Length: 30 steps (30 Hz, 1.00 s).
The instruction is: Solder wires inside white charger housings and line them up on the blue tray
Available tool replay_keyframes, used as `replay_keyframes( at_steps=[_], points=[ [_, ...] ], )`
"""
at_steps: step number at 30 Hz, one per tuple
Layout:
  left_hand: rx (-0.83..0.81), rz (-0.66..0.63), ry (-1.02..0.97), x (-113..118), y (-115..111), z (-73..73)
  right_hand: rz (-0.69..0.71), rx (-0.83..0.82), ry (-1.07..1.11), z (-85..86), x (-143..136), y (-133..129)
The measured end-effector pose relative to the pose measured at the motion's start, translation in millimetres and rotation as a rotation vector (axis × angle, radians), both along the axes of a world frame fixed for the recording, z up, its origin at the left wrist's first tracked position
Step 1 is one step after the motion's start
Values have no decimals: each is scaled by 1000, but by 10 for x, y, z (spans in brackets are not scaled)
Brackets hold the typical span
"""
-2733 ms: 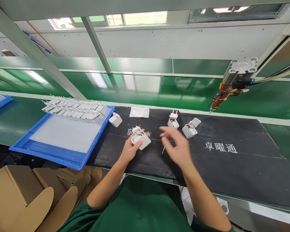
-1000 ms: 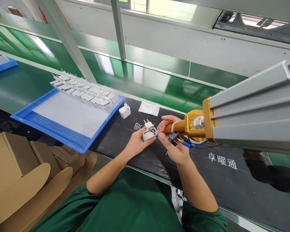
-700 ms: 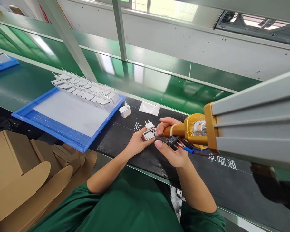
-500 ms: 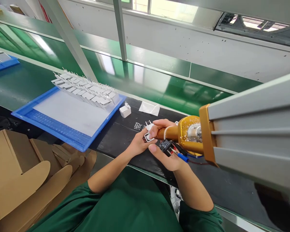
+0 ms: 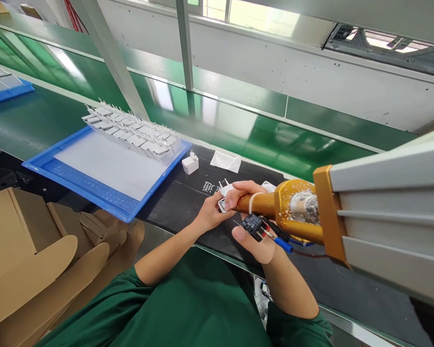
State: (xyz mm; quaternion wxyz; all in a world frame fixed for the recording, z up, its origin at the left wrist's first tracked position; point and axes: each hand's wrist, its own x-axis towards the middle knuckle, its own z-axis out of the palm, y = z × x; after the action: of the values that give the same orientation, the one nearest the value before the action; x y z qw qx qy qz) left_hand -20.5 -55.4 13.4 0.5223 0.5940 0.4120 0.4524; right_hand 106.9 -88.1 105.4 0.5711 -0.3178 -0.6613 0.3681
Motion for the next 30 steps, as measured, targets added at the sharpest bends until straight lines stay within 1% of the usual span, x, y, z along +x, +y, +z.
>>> replay_keyframes(
  at_steps=[2,6,8,11,14,16,20,23,25,26,27,30],
  points=[
    [-62,28,59,-70,9,17,-7,60,19,9,-9,17],
    [-130,87,117,-305,0,-9,-20,97,100,13,-8,107],
    [-145,71,106,-430,-43,1,-41,110,123,12,11,191],
    [-187,27,51,-563,-133,78,-118,111,74,17,70,362],
    [-221,13,40,-624,-200,170,-219,72,40,30,155,556],
    [-223,13,62,-644,-215,206,-279,61,45,27,228,691],
    [-247,-4,80,-684,-197,230,-377,130,35,-46,443,957],
    [-263,-18,99,-717,-174,253,-422,173,16,-128,681,1098],
    [-243,-24,133,-733,-159,271,-490,149,-100,-164,874,1146],
    [-226,-28,152,-738,-151,278,-559,107,-215,-172,979,1161],
    [-205,-30,170,-742,-144,282,-662,56,-357,-174,1088,1173],
    [-155,-35,198,-750,-126,281,-1061,-139,-849,-145,1403,1216]
  ],
)
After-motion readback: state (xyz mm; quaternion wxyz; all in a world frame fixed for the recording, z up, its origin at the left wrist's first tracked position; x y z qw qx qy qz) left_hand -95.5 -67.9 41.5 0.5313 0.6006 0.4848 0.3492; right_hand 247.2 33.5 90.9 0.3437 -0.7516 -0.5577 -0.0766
